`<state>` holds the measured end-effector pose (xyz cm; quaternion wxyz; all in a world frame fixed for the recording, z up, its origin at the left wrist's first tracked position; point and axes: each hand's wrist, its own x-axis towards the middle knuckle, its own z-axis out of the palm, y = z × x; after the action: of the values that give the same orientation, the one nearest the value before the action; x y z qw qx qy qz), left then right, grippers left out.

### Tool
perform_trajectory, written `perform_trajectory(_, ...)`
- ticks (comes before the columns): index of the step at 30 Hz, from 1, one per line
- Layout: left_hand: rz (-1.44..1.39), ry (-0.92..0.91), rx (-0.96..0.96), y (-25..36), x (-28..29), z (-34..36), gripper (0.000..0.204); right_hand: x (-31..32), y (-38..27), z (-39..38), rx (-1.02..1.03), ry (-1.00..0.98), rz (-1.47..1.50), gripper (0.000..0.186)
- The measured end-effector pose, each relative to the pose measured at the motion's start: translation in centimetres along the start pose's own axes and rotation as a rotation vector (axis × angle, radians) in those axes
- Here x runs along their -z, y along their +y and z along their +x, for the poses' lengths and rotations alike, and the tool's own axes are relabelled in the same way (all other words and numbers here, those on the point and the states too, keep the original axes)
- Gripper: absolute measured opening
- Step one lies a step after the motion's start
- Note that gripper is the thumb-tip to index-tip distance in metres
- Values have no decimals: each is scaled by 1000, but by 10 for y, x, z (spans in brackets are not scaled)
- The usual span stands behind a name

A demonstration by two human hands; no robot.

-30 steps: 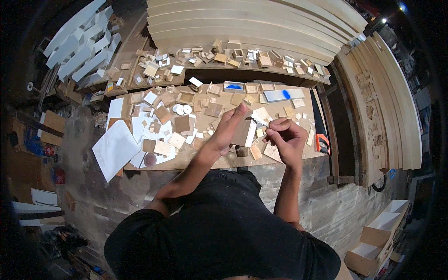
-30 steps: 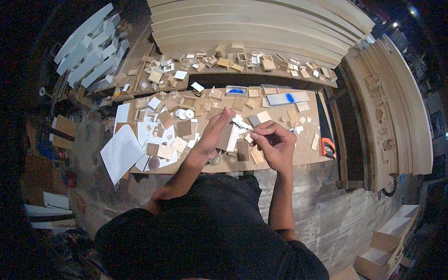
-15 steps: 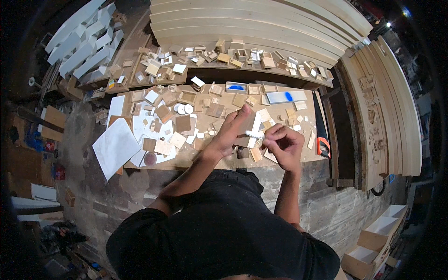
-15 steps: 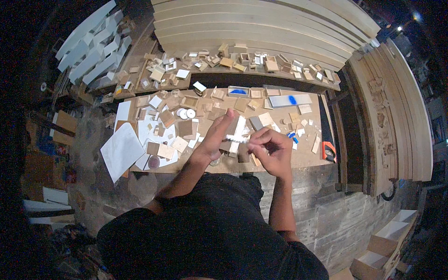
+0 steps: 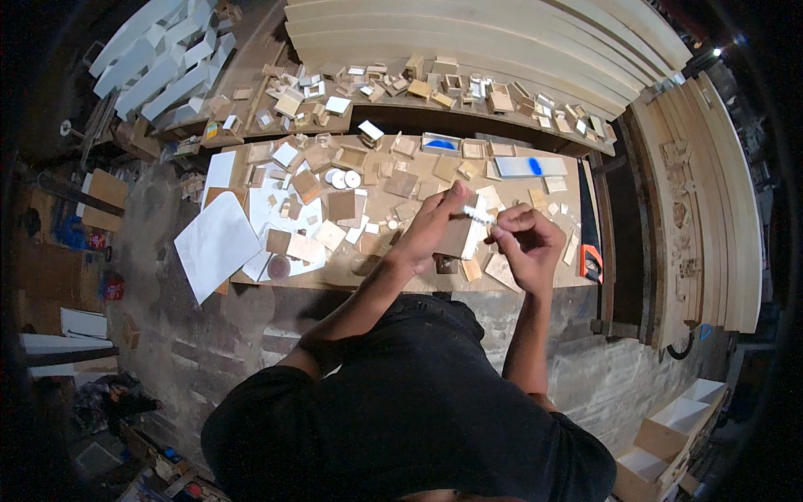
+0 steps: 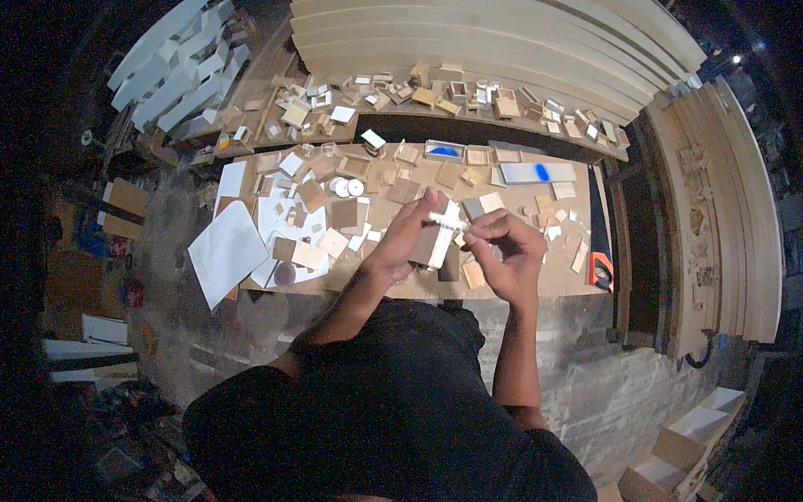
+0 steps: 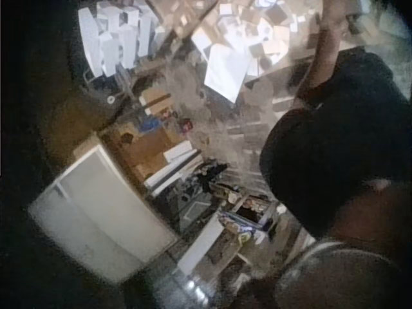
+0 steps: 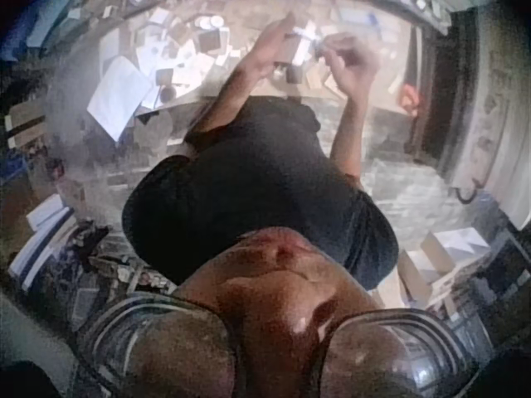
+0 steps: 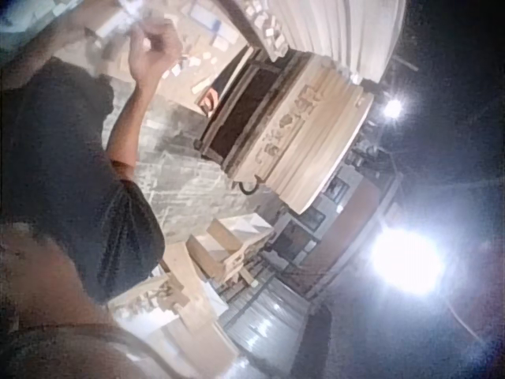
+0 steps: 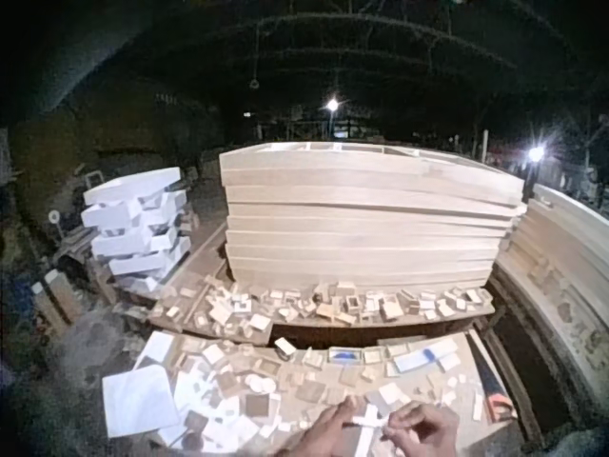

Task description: The person assembles a small wooden box by hand, applying glue to the edges of wooden pieces and joining them together.

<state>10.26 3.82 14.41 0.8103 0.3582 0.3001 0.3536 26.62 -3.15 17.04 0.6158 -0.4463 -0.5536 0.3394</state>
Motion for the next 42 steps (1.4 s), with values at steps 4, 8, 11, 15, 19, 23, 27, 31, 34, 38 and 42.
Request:
perform_trajectory(4,0,9,46,1,5,-5,58,0,9,9,-56,110,-4,8)
perform_trajectory(8,-21,-6,28,-6,13,-6,63,-10,12,2,-41,192,92,8)
perform_trajectory(11,-22,32,36,-6,19,-7,66,-13,10,-14,-91,24,70,9)
perform_trajectory(15,28,223,42,3,15,-16,69,-20,-2,-31,-161,-109,92,11)
perform_trajectory(19,15,128,49,5,25,-19,68,-15,-10,-32,-93,-258,52,11)
perform_trajectory(23,-15,110,34,0,27,-19,67,-19,-7,-27,-127,-87,113,11)
perform_trajectory(27,-24,69,33,-5,32,-19,65,-28,-1,-24,-205,-23,84,10)
perform_trajectory(31,-6,166,37,-5,36,-24,61,-29,-3,-36,-176,-191,62,10)
perform_trajectory(34,-42,142,35,-11,41,-22,57,-24,-1,-40,-155,-185,124,11)
perform_trajectory(38,-87,114,60,-16,37,-26,54,-20,21,-35,-220,-47,18,12)
perform_trajectory(42,-122,61,91,-25,38,-30,52,-26,34,-26,-183,118,14,9)
